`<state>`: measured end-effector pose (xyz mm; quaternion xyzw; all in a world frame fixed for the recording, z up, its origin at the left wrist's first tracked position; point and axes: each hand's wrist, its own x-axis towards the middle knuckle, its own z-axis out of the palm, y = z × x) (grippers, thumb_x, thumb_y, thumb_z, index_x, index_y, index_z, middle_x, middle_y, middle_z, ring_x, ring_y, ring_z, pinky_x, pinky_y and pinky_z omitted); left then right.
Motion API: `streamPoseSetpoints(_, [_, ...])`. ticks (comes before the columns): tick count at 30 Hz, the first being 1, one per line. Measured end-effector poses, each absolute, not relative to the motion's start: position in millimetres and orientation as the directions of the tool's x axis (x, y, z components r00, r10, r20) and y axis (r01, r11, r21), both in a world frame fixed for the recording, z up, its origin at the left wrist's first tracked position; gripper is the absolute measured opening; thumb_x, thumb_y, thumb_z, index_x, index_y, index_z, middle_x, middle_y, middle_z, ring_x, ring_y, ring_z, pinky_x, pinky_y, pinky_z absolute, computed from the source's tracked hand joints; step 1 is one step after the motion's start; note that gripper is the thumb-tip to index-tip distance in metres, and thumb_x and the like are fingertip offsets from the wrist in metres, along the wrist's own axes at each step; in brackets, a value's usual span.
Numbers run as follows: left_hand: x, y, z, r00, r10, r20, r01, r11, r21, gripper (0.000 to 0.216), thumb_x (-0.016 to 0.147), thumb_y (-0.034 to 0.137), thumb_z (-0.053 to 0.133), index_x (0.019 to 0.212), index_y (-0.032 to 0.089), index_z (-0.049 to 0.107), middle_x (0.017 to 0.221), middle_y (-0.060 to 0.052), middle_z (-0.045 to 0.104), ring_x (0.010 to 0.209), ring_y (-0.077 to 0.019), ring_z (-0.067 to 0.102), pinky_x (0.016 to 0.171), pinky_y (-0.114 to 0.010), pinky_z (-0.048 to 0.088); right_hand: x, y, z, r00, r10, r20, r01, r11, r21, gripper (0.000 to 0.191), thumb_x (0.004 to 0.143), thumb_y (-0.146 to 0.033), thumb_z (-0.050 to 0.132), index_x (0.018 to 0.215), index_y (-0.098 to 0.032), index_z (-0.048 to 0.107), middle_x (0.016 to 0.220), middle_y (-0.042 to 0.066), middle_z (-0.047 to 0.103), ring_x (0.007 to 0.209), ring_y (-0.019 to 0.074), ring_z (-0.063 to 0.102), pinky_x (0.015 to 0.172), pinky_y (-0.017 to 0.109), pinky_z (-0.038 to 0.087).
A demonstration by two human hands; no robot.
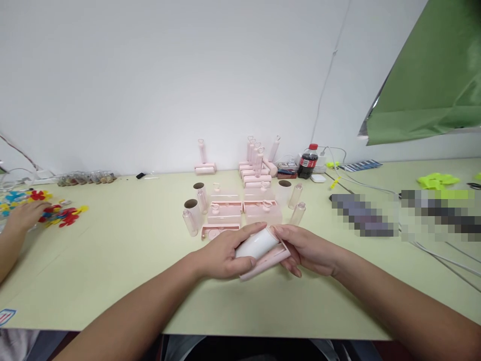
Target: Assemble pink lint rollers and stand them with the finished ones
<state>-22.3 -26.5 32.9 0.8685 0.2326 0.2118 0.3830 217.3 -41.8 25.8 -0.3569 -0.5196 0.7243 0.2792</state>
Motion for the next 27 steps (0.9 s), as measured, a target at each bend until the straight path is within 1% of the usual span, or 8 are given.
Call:
streamPoseSetpoints(4, [-21,-29,42,0.85,0.49,0.195,0.251,-0.701,0.668,0.069,0.087,0.037,0.051,0.151,0.031,0.026,0.139,-0.004,0.055,0.111,-0.0257,0.059,0.094,-0.035,0.044,218,-38,22,-0.609,0.756,-0.239,-0.028,-0.322,-0.946,0.047,0.082,-0.059,0.062,0.088,-0.013,0.059,0.055,-0.002,0.057,0.039,0.0073,0.051,0.034,0.016,0.044])
streamPoseSetpoints(7, [-16,-34,42,0.822,0.534,0.199,0.315,-0.716,0.623,0.062,0.092,0.043,0.046,0.15,0.03,0.029,0.138,-0.005,0.056,0.111,-0.0262,0.059,0.092,-0.035,0.044,217,-38,22,-0.613,0.753,-0.237,-0.008,-0.306,-0.952,0.045,0.078,-0.057,0.069,0.086,-0.016,0.053,0.057,-0.003,0.057,0.041,0.007,0.051,0.035,0.016,0.044])
streamPoseSetpoints(9, [-11,-39,40,0.782,0.588,0.207,0.369,-0.704,0.606,0.056,0.094,0.048,0.043,0.146,0.03,0.035,0.132,-0.006,0.06,0.109,-0.0262,0.06,0.089,-0.034,0.044,214,-41,24,-0.624,0.748,-0.225,0.008,-0.282,-0.959,0.047,0.075,-0.058,0.071,0.084,-0.017,0.05,0.056,-0.004,0.057,0.042,0.007,0.05,0.036,0.015,0.043])
streamPoseSetpoints(11, [-7,-43,39,0.737,0.642,0.209,0.435,-0.688,0.581,0.052,0.093,0.053,0.042,0.138,0.027,0.046,0.122,-0.006,0.065,0.102,-0.0259,0.062,0.084,-0.034,0.045,211,-45,27,-0.625,0.748,-0.222,0.026,-0.265,-0.964,0.049,0.073,-0.059,0.072,0.082,-0.018,0.046,0.055,-0.004,0.057,0.044,0.0076,0.051,0.036,0.015,0.043])
streamPoseSetpoints(13, [-4,-47,37,0.699,0.687,0.197,0.512,-0.674,0.533,0.05,0.091,0.059,0.042,0.124,0.024,0.057,0.108,-0.008,0.069,0.093,-0.0259,0.063,0.078,-0.033,0.044,209,-49,30,-0.607,0.76,-0.233,0.052,-0.255,-0.965,0.051,0.071,-0.058,0.074,0.081,-0.019,0.043,0.057,-0.004,0.059,0.047,0.0089,0.054,0.039,0.017,0.045])
streamPoseSetpoints(15, [-3,-48,37,0.68,0.71,0.182,0.574,-0.67,0.471,0.051,0.089,0.063,0.042,0.11,0.021,0.063,0.096,-0.008,0.069,0.086,-0.0256,0.063,0.073,-0.033,0.042,208,-51,33,-0.589,0.771,-0.241,0.076,-0.243,-0.967,0.052,0.07,-0.058,0.075,0.082,-0.019,0.042,0.061,-0.003,0.06,0.052,0.0102,0.057,0.043,0.02,0.048])
streamPoseSetpoints(20, [-5,-47,41,0.69,0.705,0.167,0.612,-0.69,0.387,0.055,0.089,0.066,0.037,0.097,0.02,0.065,0.086,-0.008,0.066,0.079,-0.0239,0.061,0.066,-0.031,0.038,207,-52,34,-0.572,0.79,-0.219,0.084,-0.209,-0.974,0.052,0.072,-0.059,0.073,0.085,-0.02,0.041,0.063,-0.003,0.062,0.054,0.0116,0.06,0.05,0.025,0.052])
streamPoseSetpoints(27, [-7,-47,44,0.69,0.706,0.161,0.625,-0.693,0.36,0.057,0.089,0.069,0.034,0.096,0.02,0.063,0.085,-0.006,0.065,0.077,-0.0222,0.059,0.061,-0.029,0.032,203,-56,31,-0.541,0.825,-0.164,0.066,-0.153,-0.986,0.051,0.073,-0.058,0.072,0.085,-0.022,0.039,0.061,-0.005,0.058,0.052,0.012,0.059,0.048,0.023,0.047])
